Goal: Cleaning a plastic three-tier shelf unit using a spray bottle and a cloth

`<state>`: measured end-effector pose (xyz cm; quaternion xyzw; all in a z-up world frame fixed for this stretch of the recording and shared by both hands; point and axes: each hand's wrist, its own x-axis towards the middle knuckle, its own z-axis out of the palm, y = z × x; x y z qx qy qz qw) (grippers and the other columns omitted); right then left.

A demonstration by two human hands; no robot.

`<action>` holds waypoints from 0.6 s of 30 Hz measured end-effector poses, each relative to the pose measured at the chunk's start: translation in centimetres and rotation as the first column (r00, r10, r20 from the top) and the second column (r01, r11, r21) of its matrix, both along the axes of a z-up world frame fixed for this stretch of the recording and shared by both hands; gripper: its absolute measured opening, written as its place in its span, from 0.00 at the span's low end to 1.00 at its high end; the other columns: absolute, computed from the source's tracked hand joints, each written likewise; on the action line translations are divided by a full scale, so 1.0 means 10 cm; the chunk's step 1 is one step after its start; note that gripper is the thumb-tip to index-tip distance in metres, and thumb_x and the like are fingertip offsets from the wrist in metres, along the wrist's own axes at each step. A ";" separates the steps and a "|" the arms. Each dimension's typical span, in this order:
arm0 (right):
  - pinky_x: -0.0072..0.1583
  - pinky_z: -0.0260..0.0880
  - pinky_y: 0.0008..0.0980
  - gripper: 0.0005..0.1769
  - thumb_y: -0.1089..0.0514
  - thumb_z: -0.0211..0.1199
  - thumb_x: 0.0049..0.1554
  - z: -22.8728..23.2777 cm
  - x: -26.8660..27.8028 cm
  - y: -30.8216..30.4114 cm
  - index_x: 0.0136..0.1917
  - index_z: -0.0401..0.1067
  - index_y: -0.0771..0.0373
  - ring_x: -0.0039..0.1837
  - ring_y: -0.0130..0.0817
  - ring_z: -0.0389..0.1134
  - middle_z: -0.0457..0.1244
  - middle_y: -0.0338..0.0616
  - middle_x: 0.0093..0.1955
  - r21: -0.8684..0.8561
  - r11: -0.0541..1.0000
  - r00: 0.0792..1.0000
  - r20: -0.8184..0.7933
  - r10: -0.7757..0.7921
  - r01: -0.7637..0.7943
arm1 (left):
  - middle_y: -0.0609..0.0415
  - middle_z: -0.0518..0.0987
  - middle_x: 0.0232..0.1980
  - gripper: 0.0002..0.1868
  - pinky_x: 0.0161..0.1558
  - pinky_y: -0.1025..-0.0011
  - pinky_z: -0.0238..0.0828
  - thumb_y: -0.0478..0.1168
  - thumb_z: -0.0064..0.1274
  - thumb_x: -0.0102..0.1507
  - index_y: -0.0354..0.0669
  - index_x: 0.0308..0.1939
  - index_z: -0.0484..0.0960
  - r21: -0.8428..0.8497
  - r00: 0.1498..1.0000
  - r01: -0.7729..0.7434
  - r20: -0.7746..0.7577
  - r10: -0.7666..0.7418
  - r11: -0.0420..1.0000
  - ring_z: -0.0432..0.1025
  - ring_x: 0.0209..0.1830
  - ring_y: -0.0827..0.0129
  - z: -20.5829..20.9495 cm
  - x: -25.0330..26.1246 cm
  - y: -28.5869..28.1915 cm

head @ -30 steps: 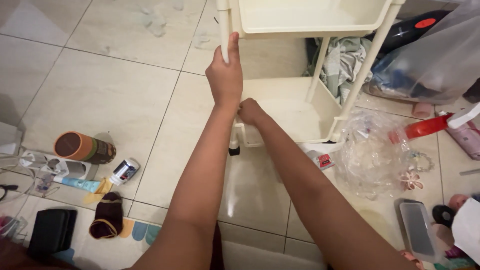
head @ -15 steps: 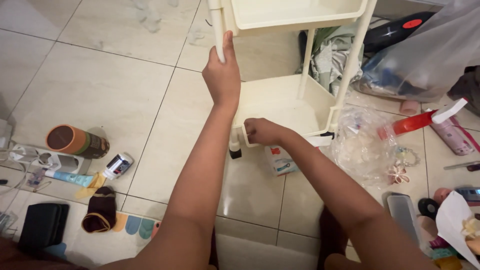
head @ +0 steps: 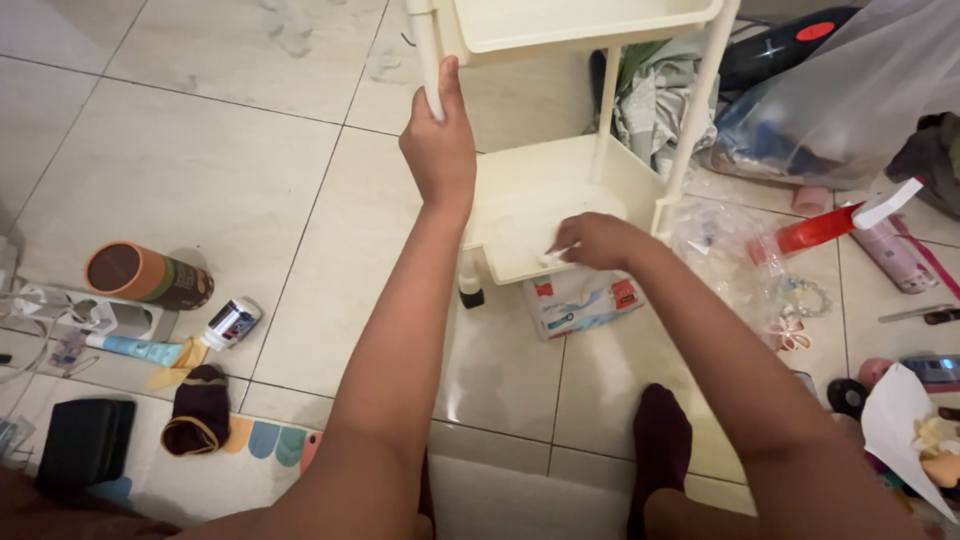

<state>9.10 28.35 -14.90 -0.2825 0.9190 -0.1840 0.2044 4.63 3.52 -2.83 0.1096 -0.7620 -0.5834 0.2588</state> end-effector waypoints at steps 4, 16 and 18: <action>0.58 0.64 0.42 0.08 0.49 0.65 0.52 0.25 0.11 0.21 0.44 0.84 0.42 0.55 0.39 0.69 0.71 0.35 0.48 0.493 0.866 0.981 -0.195 0.023 0.078 | 0.49 0.80 0.22 0.32 0.27 0.64 0.70 0.65 0.45 0.68 0.38 0.34 0.82 -0.045 0.999 0.005 -0.054 -0.007 0.999 0.75 0.20 0.63 -0.01 0.02 -0.04; 0.57 0.67 0.44 0.07 0.55 0.63 0.52 -0.18 -0.28 0.52 0.38 0.81 0.55 0.52 0.42 0.71 0.71 0.44 0.42 0.617 0.743 0.894 -0.444 0.056 0.259 | 0.52 0.78 0.23 0.36 0.27 0.68 0.69 0.70 0.43 0.67 0.38 0.35 0.82 -0.024 0.988 0.141 0.066 -0.140 0.990 0.70 0.21 0.68 0.03 -0.09 -0.11; 0.51 0.73 0.48 0.09 0.55 0.63 0.52 -0.29 -0.50 0.57 0.39 0.80 0.60 0.53 0.48 0.72 0.71 0.49 0.45 0.510 0.801 0.899 -0.432 -0.077 0.314 | 0.51 0.77 0.22 0.37 0.27 0.67 0.67 0.70 0.42 0.67 0.37 0.34 0.82 -0.024 0.980 0.149 0.135 -0.144 0.989 0.68 0.21 0.68 0.01 -0.08 -0.08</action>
